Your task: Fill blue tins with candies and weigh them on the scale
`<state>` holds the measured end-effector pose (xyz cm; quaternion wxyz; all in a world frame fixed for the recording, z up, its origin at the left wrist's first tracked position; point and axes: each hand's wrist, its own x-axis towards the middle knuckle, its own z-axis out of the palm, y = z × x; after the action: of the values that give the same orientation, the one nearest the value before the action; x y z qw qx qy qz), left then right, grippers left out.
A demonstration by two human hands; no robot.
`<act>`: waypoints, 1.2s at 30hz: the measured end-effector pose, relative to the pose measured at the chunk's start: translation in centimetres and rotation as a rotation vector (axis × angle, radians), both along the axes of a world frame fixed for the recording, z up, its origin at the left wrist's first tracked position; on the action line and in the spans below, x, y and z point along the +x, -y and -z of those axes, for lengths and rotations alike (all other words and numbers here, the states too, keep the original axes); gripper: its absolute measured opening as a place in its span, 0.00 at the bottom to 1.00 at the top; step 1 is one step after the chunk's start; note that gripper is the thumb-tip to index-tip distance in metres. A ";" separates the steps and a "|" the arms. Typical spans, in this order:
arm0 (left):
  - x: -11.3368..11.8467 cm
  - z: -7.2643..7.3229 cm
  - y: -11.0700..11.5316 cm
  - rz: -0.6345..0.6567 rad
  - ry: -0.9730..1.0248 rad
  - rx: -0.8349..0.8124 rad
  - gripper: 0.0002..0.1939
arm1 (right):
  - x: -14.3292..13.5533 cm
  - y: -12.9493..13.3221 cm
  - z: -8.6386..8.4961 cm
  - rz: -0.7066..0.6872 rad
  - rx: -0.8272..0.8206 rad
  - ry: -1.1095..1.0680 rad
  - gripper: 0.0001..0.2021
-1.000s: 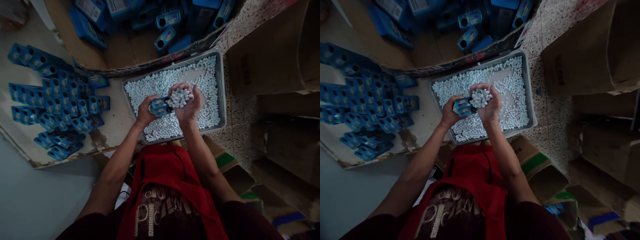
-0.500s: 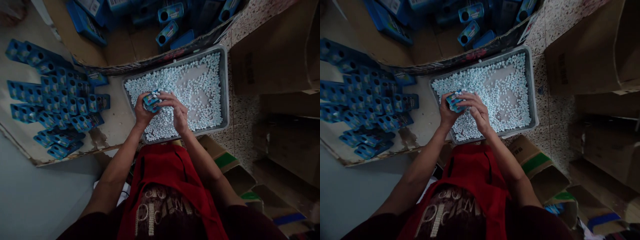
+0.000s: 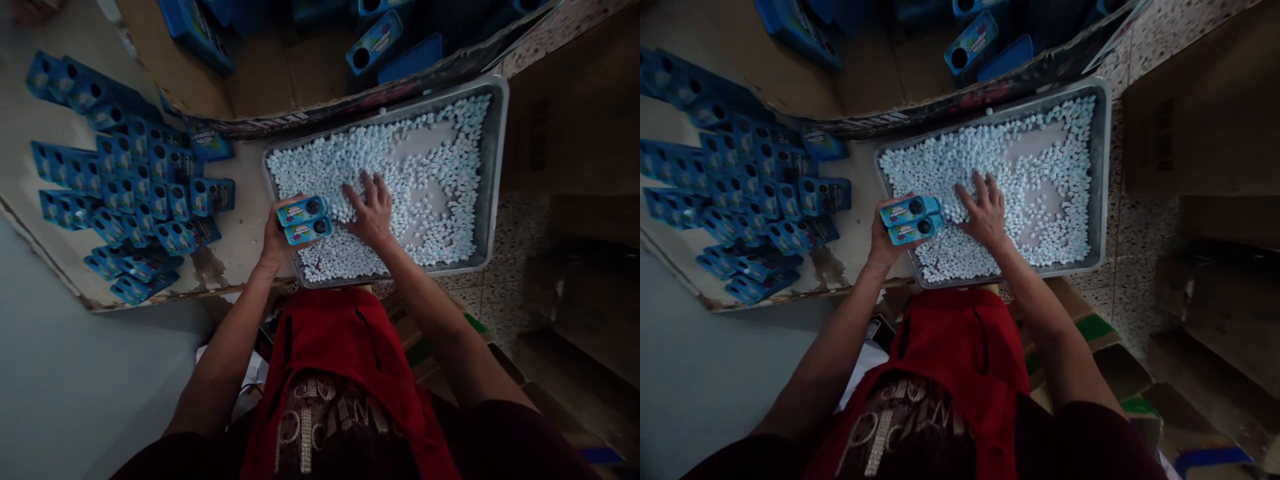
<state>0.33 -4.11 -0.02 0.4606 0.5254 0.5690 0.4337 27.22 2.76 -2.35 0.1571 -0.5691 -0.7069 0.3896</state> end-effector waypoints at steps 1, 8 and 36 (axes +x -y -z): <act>0.2 -0.1 0.3 0.019 0.000 -0.012 0.51 | -0.1 -1.9 0.4 0.016 0.000 -0.017 0.39; 0.8 -1.7 0.2 -0.034 -0.191 -0.031 0.42 | -2.8 -6.3 -1.0 0.547 -0.241 -0.438 0.23; 2.7 0.3 -1.2 -0.026 -0.144 0.020 0.41 | 2.4 4.9 -6.7 0.819 -0.086 -0.334 0.26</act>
<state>3.05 -2.91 -0.28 0.4074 0.5524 0.6031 0.4064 29.58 -2.10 4.32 0.3869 -0.7375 -0.3712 0.4106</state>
